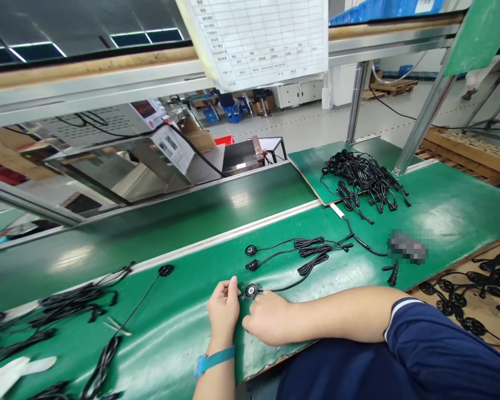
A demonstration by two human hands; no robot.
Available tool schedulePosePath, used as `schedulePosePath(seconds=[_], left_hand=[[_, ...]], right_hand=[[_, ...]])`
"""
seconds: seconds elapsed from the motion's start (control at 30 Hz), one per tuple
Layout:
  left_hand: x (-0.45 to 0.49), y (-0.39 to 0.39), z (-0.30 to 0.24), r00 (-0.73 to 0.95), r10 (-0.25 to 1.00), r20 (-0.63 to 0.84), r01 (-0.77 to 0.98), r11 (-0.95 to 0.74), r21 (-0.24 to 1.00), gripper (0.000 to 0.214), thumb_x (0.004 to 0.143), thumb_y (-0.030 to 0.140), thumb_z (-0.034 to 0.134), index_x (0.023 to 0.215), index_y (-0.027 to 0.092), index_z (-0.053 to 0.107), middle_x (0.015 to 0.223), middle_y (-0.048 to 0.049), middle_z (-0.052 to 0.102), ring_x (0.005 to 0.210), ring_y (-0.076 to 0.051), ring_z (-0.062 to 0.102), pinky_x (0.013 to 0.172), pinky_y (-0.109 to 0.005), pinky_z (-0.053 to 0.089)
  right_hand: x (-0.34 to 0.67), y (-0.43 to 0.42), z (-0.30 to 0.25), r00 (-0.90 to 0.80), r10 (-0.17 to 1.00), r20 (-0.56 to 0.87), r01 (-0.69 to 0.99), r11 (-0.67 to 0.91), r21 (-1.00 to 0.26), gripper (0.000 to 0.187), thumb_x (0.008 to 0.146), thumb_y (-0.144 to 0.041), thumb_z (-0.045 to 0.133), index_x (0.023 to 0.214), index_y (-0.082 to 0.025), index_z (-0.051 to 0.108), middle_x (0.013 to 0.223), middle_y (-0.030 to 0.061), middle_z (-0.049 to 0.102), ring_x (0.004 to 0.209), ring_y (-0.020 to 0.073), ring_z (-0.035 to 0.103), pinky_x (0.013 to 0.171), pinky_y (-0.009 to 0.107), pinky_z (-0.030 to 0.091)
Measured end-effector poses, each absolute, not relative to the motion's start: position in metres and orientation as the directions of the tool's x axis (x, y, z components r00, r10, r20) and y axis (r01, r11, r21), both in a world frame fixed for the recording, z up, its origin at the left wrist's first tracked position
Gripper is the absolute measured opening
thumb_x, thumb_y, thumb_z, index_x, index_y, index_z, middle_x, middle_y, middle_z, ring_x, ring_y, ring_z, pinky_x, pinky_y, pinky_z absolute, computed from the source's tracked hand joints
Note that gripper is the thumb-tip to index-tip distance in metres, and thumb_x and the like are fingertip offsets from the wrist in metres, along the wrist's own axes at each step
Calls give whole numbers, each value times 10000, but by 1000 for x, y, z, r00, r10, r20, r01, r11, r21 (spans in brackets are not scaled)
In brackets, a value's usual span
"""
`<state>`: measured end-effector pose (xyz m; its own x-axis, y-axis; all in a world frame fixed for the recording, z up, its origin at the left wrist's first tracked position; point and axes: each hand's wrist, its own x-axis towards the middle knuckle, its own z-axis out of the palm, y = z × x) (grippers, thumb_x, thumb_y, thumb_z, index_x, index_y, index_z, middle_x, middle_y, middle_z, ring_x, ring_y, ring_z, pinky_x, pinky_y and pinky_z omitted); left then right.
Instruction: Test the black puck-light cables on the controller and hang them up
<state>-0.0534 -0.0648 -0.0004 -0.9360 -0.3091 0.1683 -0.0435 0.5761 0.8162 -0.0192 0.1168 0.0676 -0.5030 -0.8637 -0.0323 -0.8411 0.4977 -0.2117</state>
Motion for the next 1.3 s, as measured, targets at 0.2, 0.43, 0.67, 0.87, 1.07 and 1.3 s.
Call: schedulePosePath(seconds=[0.2, 0.43, 0.67, 0.87, 1.07, 1.3], left_hand=[[-53, -64, 1, -937, -308, 162, -60, 603, 796, 538, 872, 714, 497, 689, 216, 591, 605, -8, 628, 514, -167, 522, 562, -302, 421], [-52, -65, 1, -941, -299, 159, -58, 607, 793, 560, 860, 745, 486, 706, 218, 598, 624, -20, 646, 542, -182, 551, 576, -309, 434], [-53, -68, -2, -943, -289, 165, -46, 605, 795, 541, 870, 730, 484, 735, 219, 600, 632, -16, 644, 599, -198, 600, 614, -314, 456], [-53, -68, -3, -939, -295, 175, -48, 617, 786, 555, 865, 748, 487, 740, 219, 599, 627, -16, 649, 584, -195, 604, 613, -314, 467], [-51, -65, 0, -943, -281, 180, -22, 590, 807, 522, 881, 710, 493, 733, 217, 584, 616, -3, 625, 559, -173, 559, 590, -298, 446], [-40, -69, -1, -925, -337, 178, -43, 555, 830, 465, 889, 658, 521, 815, 210, 620, 692, -27, 672, 629, -196, 622, 642, -318, 514]], right_hand=[[-24, 120, 83, -435, -894, -103, -881, 447, -153, 316, 953, -178, 406, 910, -194, 719, 1012, 63, 777, 857, 206, 657, 672, 338, 397], [-30, 112, 75, -478, -861, -176, -841, 506, -193, 299, 1000, -317, 460, 906, -221, 726, 907, 29, 785, 753, 184, 658, 585, 285, 380], [-28, 110, 58, -504, -854, -128, -821, 520, -234, 239, 971, -319, 507, 915, -203, 710, 877, 35, 784, 689, 172, 651, 558, 263, 361], [-27, 111, 60, -548, -833, -71, -796, 546, -263, 354, 1013, -437, 486, 936, -187, 724, 872, 74, 779, 685, 195, 661, 535, 274, 371], [-19, 109, 64, -585, -810, -43, -774, 573, -268, 216, 907, -380, 691, 899, -168, 734, 848, 105, 764, 727, 252, 690, 569, 320, 415], [5, 219, 96, -693, -716, -78, -614, 644, -456, 338, 905, -482, 733, 1011, -161, 714, 959, 92, 738, 968, 261, 679, 853, 364, 500]])
